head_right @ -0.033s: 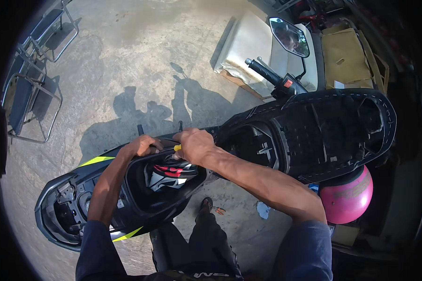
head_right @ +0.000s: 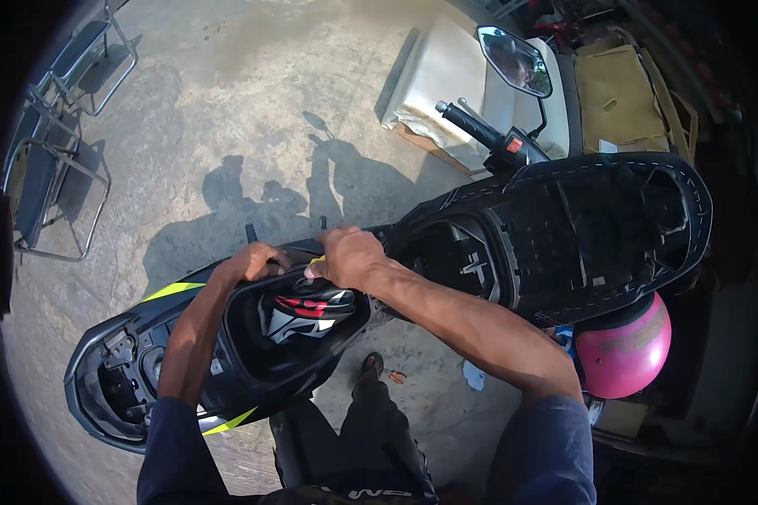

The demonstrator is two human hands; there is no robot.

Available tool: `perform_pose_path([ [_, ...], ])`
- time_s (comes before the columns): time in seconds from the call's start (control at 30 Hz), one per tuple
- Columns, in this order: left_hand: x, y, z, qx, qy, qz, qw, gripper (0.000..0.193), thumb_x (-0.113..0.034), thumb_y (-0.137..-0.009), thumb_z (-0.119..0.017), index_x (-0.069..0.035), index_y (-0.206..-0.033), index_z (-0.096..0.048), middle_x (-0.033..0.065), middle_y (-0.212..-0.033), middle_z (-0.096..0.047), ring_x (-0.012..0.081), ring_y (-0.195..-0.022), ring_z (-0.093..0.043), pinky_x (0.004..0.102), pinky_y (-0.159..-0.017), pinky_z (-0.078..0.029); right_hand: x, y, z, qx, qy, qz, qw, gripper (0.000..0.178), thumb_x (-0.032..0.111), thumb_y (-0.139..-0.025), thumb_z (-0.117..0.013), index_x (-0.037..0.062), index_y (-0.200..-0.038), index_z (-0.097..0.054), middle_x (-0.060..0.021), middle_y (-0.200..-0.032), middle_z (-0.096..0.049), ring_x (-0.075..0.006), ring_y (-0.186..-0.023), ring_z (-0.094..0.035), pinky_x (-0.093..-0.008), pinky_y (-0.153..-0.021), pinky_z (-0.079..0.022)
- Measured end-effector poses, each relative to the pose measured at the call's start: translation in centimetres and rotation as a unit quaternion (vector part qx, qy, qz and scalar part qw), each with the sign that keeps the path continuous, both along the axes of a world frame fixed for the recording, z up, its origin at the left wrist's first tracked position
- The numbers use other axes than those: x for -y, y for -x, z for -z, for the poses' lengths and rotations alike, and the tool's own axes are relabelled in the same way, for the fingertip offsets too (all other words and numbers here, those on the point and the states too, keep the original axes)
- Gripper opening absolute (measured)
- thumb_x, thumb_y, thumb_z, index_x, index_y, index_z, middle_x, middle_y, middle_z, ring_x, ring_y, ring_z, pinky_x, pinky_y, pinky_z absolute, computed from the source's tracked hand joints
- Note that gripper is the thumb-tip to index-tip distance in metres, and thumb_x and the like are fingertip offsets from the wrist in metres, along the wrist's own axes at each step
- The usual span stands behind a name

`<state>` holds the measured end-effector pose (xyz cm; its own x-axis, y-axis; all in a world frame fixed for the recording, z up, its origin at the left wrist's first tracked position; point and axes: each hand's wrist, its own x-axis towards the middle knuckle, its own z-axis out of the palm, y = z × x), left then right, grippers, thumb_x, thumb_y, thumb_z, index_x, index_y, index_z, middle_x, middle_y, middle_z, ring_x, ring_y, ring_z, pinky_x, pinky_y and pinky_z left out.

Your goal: The person installs and secures a plastic fairing piece onto a motorcycle using a screwdriver and pliers.

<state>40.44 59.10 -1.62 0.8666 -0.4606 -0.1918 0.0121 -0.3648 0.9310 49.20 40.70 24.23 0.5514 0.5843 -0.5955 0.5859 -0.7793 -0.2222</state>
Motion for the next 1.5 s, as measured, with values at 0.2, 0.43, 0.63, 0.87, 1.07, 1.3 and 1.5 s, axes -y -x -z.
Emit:
perform_pose_path([
  [0.2,-0.6,0.9,0.1,0.001,0.025,-0.014,1.000,0.025,-0.011,-0.086,-0.070,-0.007,-0.109,-0.077,0.0130,-0.109,-0.078,0.0320,-0.104,-0.073,0.0407,-0.092,-0.055,1.6,3.1,1.7,0.058,-0.105,0.196,0.973,0.050,0.042,-0.104,-0.059,-0.0050,-0.121,-0.064,-0.0360,-0.113,-0.066,-0.0500,-0.108,-0.066,-0.0529,-0.092,-0.055],
  [0.43,-0.8,0.5,0.2,-0.043,0.032,0.008,0.999,0.023,-0.009,-0.084,-0.075,-0.006,-0.107,-0.076,0.0132,-0.116,-0.076,0.0331,-0.120,-0.068,0.0439,-0.104,-0.052,2.3,4.9,-0.5,0.052,-0.118,0.154,0.980,0.072,0.023,-0.103,-0.062,0.0008,-0.160,-0.025,-0.0325,-0.107,-0.067,-0.0512,-0.089,-0.070,-0.0572,-0.081,-0.057],
  [0.63,-0.8,0.2,-1.1,-0.078,0.017,0.017,0.997,0.026,-0.012,-0.086,-0.075,-0.007,-0.111,-0.077,0.0145,-0.124,-0.075,0.0362,-0.130,-0.063,0.0456,-0.109,-0.050,0.5,3.4,-1.9,-0.012,-0.102,0.157,0.982,0.075,0.013,-0.099,-0.065,0.0061,-0.162,-0.024,-0.0277,-0.109,-0.062,-0.0463,-0.100,-0.067,-0.0530,-0.088,-0.055],
  [0.87,-0.7,0.5,-0.9,-0.023,0.013,-0.002,1.000,0.026,-0.009,-0.085,-0.074,-0.008,-0.111,-0.077,0.0101,-0.112,-0.078,0.0308,-0.107,-0.072,0.0388,-0.095,-0.054,1.0,4.2,-1.6,0.049,-0.130,0.033,0.990,0.067,0.014,-0.100,-0.064,0.0052,-0.158,-0.032,-0.0282,-0.107,-0.063,-0.0478,-0.097,-0.067,-0.0554,-0.086,-0.055],
  [1.07,-0.6,0.5,-1.0,-0.045,0.014,0.001,0.999,0.026,-0.010,-0.086,-0.074,-0.007,-0.112,-0.077,0.0119,-0.117,-0.076,0.0327,-0.117,-0.068,0.0414,-0.100,-0.052,0.6,4.2,-3.0,0.033,-0.090,0.009,0.995,0.065,0.009,-0.100,-0.064,0.0130,-0.158,-0.036,-0.0280,-0.125,-0.057,-0.0474,-0.113,-0.064,-0.0525,-0.096,-0.052],
  [1.3,-0.6,0.8,-0.1,-0.011,0.013,-0.011,1.000,0.025,-0.009,-0.086,-0.074,-0.008,-0.111,-0.077,0.0106,-0.112,-0.077,0.0314,-0.108,-0.071,0.0394,-0.094,-0.054,0.1,3.8,-2.3,-0.039,-0.059,0.159,0.985,0.066,0.014,-0.099,-0.066,0.0076,-0.158,-0.036,-0.0290,-0.117,-0.057,-0.0483,-0.110,-0.064,-0.0531,-0.094,-0.052],
  [1.5,-0.4,0.5,-1.0,-0.021,0.017,0.000,1.000,0.024,-0.008,-0.086,-0.075,-0.008,-0.110,-0.077,0.0110,-0.112,-0.077,0.0318,-0.108,-0.071,0.0396,-0.094,-0.054,0.9,4.1,-2.7,-0.067,-0.105,0.170,0.977,0.063,0.010,-0.099,-0.063,0.0076,-0.157,-0.038,-0.0272,-0.112,-0.058,-0.0474,-0.109,-0.063,-0.0531,-0.095,-0.052],
])
